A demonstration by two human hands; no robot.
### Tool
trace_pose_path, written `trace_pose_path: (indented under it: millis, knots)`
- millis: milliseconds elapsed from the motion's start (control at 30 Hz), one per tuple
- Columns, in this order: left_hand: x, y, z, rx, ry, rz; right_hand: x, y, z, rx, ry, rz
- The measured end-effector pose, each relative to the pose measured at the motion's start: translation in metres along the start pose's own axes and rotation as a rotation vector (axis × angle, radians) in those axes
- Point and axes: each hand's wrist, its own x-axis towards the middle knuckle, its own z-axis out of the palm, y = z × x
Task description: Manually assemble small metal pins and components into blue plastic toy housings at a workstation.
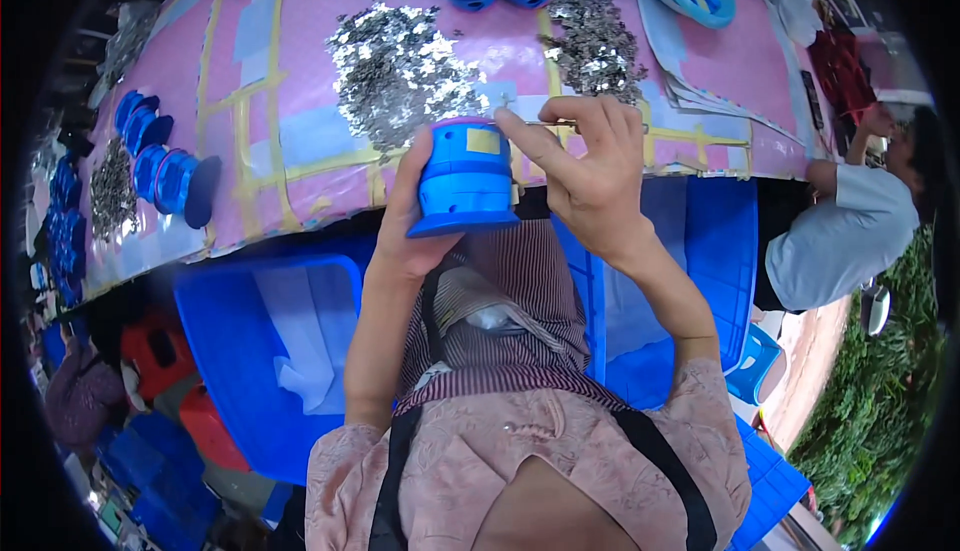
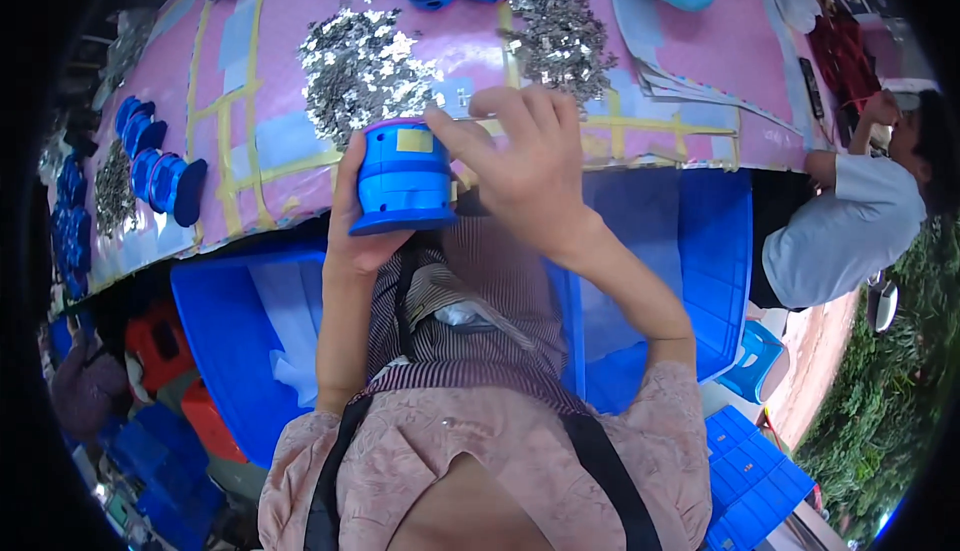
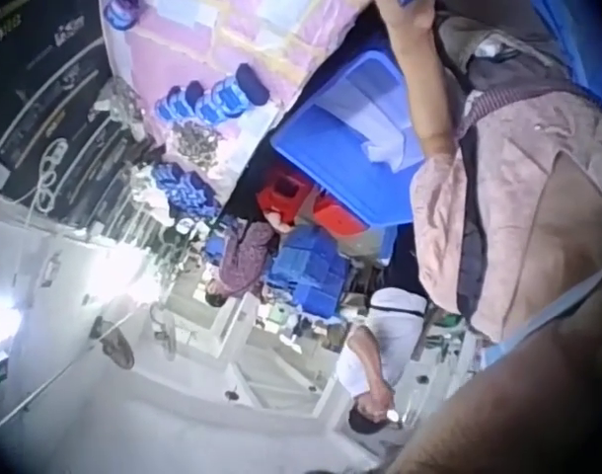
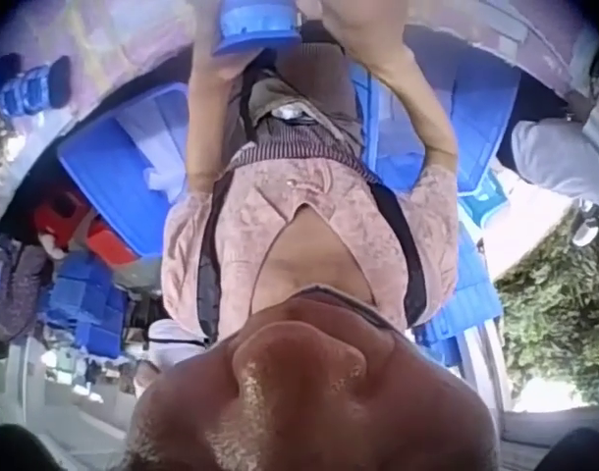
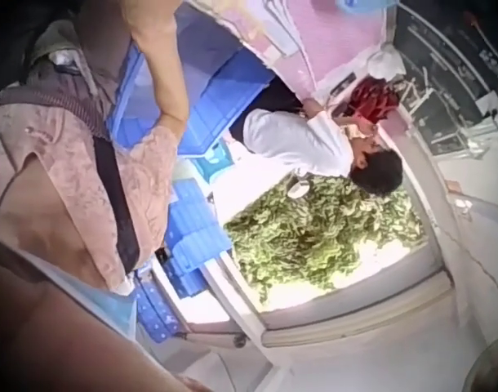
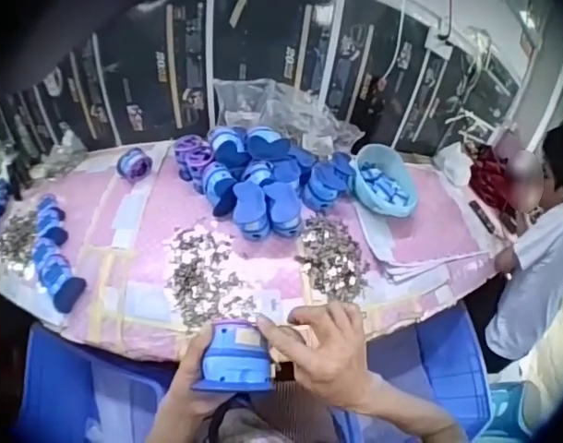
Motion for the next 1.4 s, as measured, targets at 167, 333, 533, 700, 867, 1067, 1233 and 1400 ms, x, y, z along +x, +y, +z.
trace_pose_path:
  millis: [167, 333, 533, 700, 867, 1067, 1233, 1400]
  knots:
    - [0.003, 0.007, -0.003, 0.017, 0.094, 0.009, 0.005, 0.021, 0.013, 0.133, -0.002, -0.102]
    - [0.011, 0.013, -0.004, -0.115, -0.079, -0.155, 0.005, 0.028, 0.007, 0.863, -0.224, 0.201]
    - [0.012, 0.001, -0.001, 0.023, 0.021, -0.018, -0.001, 0.005, 0.017, 1.097, -0.208, 0.744]
    - [-0.001, -0.003, -0.015, 0.085, -0.035, 0.074, 0.053, 0.139, 0.044, 0.894, 0.392, 1.012]
    - [0.006, -0.002, -0.005, 0.157, 0.01, 0.126, 0.065, 0.326, 0.006, 0.035, 0.191, 0.804]
    - [-0.002, 0.006, -0.003, 0.274, 0.174, 0.179, 0.074, 0.348, 0.012, -0.371, -0.288, 0.802]
    - [-0.002, 0.006, 0.001, 0.186, 0.176, 0.184, 0.07, 0.351, 0.012, -0.568, -0.078, 0.765]
    - [-0.002, 0.009, -0.001, 0.242, 0.223, 0.291, 0.068, 0.35, -0.003, -0.415, -0.094, 0.762]
